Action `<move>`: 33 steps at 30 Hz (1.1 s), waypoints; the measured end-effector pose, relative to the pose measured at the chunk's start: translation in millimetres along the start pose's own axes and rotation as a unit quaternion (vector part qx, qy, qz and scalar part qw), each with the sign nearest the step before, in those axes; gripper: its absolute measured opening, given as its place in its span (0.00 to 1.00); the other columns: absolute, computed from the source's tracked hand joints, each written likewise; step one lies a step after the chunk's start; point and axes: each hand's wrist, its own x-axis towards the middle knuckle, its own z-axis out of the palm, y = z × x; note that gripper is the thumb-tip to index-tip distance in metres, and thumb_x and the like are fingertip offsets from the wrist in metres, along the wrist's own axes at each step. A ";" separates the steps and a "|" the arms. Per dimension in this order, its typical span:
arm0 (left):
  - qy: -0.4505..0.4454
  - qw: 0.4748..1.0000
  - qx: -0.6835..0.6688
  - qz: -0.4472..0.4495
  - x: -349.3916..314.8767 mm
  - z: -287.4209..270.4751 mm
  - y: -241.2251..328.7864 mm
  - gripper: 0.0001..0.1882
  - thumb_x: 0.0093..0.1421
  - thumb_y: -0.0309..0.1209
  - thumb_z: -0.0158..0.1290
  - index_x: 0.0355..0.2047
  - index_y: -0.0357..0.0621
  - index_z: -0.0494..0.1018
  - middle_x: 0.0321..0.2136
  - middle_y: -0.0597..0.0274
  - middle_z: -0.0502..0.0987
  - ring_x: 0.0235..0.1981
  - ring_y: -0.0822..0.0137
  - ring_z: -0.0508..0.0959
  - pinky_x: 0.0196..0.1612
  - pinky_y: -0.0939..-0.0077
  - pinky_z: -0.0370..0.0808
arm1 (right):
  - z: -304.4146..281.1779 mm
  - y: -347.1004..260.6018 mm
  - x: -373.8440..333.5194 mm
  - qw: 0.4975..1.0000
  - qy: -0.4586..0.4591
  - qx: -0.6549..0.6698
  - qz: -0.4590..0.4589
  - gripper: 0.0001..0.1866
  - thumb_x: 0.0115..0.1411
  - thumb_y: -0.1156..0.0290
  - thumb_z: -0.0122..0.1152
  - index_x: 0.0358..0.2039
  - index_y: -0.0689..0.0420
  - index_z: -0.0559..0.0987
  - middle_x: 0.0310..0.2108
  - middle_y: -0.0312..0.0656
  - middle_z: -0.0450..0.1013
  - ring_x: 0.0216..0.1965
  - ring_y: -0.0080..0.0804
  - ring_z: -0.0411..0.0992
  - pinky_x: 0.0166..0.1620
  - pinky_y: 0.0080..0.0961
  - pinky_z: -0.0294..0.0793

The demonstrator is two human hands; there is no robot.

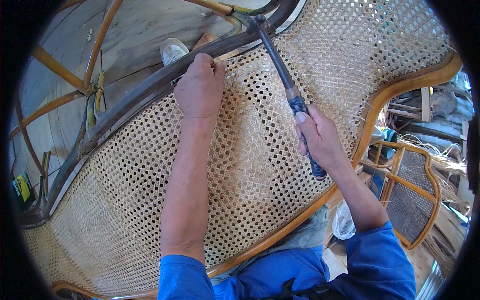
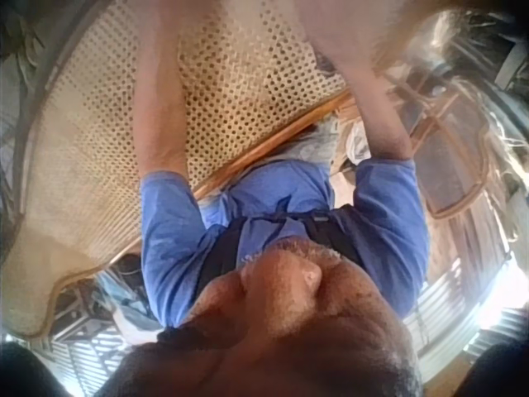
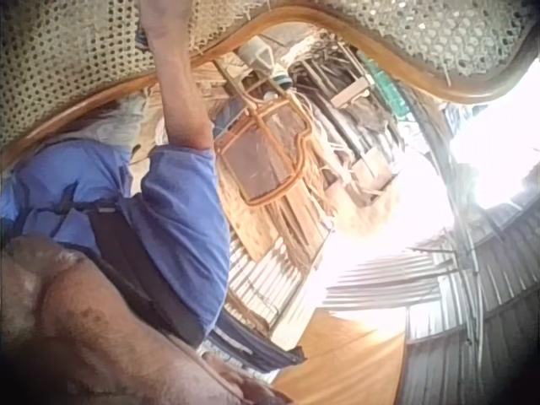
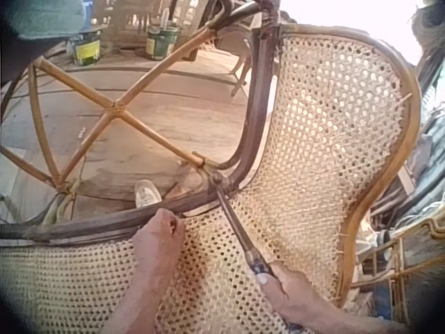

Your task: Repairing the cane webbing of a chair using a hammer and cane strips.

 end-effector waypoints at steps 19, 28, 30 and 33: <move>0.000 1.000 0.009 0.015 -0.6 4.1 -2.8 0.12 0.56 0.41 0.55 0.30 0.47 0.70 0.24 0.56 0.78 0.26 0.52 0.79 0.29 0.59 0.74 | -2.2 -10.5 10.6 0.997 -0.030 -0.029 0.072 0.17 0.67 0.59 0.44 0.32 0.61 0.68 0.16 0.36 0.63 0.15 0.23 0.67 0.19 0.25 0.67; 0.010 1.000 0.006 0.021 -0.3 4.7 -4.2 0.12 0.56 0.41 0.56 0.31 0.48 0.70 0.24 0.57 0.78 0.25 0.53 0.79 0.28 0.60 0.74 | -7.8 -13.0 6.3 0.993 -0.042 0.006 0.110 0.15 0.67 0.61 0.45 0.30 0.60 0.67 0.17 0.35 0.63 0.14 0.22 0.65 0.18 0.22 0.66; 0.008 1.000 0.013 0.009 -0.2 8.1 -3.3 0.12 0.55 0.41 0.56 0.32 0.48 0.70 0.24 0.57 0.78 0.26 0.54 0.79 0.28 0.61 0.74 | -14.0 -10.9 1.4 0.991 -0.047 0.033 0.122 0.14 0.66 0.62 0.45 0.29 0.59 0.66 0.18 0.34 0.62 0.13 0.19 0.62 0.18 0.20 0.63; 0.026 0.999 -0.025 0.027 -1.5 4.7 -3.5 0.10 0.56 0.38 0.56 0.32 0.48 0.70 0.26 0.58 0.78 0.26 0.55 0.79 0.29 0.63 0.74 | -21.1 1.8 -34.0 0.995 0.016 -0.074 0.070 0.13 0.62 0.62 0.51 0.37 0.61 0.72 0.20 0.43 0.67 0.22 0.33 0.68 0.28 0.31 0.67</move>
